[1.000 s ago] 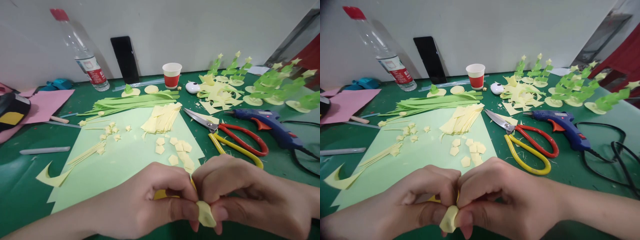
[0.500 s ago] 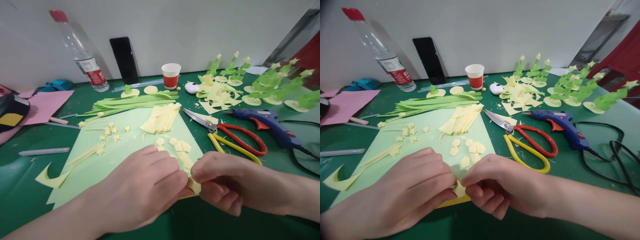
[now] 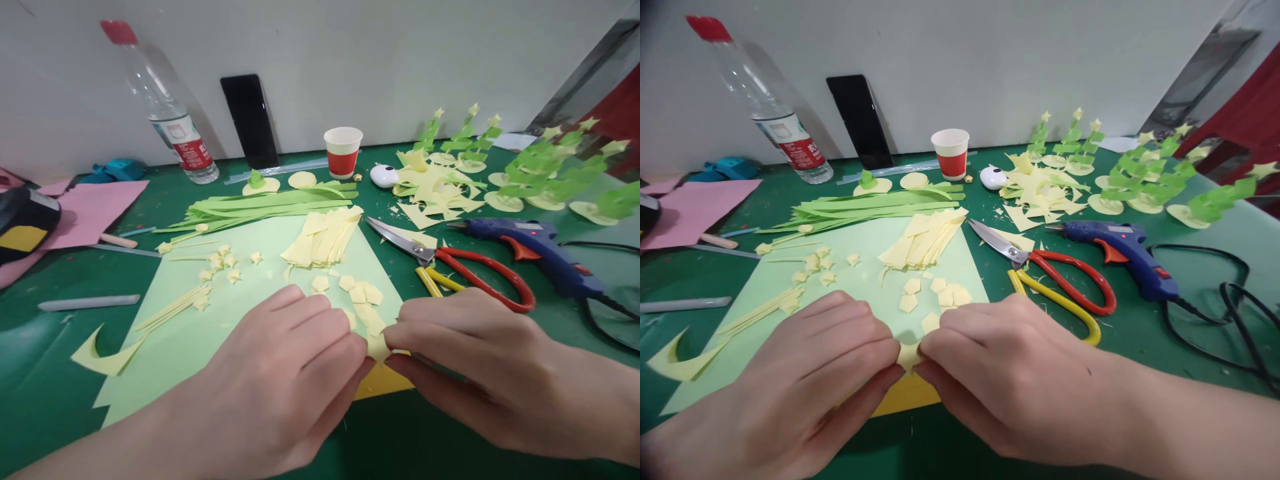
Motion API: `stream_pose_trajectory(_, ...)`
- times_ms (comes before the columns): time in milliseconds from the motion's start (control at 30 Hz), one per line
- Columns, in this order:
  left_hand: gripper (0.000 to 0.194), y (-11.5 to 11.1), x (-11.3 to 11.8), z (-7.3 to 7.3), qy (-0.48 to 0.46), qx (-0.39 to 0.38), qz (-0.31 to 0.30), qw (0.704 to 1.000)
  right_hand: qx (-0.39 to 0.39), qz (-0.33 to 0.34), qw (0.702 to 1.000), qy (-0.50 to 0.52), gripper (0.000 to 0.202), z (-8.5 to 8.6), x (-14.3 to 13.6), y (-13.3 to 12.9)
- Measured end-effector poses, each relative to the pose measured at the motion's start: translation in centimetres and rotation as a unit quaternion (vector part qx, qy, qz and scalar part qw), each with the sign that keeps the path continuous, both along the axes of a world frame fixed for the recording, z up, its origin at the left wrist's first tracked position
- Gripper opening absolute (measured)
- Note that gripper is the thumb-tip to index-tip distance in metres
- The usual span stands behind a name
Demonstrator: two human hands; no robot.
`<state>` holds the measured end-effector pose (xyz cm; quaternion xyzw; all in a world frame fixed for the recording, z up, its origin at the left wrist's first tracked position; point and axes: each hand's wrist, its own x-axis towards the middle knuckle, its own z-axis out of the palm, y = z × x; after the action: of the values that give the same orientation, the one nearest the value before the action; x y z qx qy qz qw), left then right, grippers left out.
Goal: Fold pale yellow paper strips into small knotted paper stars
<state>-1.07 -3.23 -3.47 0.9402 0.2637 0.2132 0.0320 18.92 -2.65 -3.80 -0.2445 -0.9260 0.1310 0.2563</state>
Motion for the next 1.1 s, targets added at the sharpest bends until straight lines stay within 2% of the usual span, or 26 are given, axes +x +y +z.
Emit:
stream_pose_trajectory(133, 0.021, -0.1, 0.0, -0.2, 0.002, -0.001, 0.012, 1.000, 0.049, 0.000, 0.998, -0.042, 0.046, 0.1, 0.0, 0.0)
stream_pose_trajectory(233, 0.025, -0.1, 0.1, -0.3, 0.004, -0.016, -0.015, 1.000, 0.050, 0.016, 0.996, -0.079, 0.053, 0.3, -0.1, -0.2)
stream_pose_trajectory(400, 0.034, 0.0, 0.2, -0.1, 0.011, -0.018, -0.055, 0.998, 0.062, 0.052, 0.995, -0.066, 0.060, 0.4, -0.2, -0.1)
stream_pose_trajectory(433, 0.035, 0.1, 0.1, 0.0, 0.034, -0.030, -0.022, 0.999, 0.066, 0.054, 0.994, -0.066, 0.060, 0.4, -0.2, 0.0)
stream_pose_trajectory(567, 0.032, 0.5, 0.0, 0.5, 0.009, -0.032, -0.069, 0.997, 0.060, 0.077, 0.992, -0.078, 0.055, 0.7, 0.5, 0.7)
stream_pose_trajectory(767, 0.034, 0.4, 0.3, 0.9, 0.030, -0.088, -0.051, 0.994, 0.018, 0.113, 0.988, -0.102, 0.041, 1.3, 0.7, 1.1)
stream_pose_trajectory(933, 0.041, 0.2, 0.7, 0.9, 0.018, -0.083, -0.036, 0.996, 0.012, 0.116, 0.986, -0.116, 0.036, 1.6, 0.3, 0.6)
stream_pose_trajectory(1100, 0.040, 0.1, 0.6, 0.7, 0.025, -0.064, -0.027, 0.997, 0.024, 0.094, 0.988, -0.119, 0.036, 1.4, 0.2, 0.5)
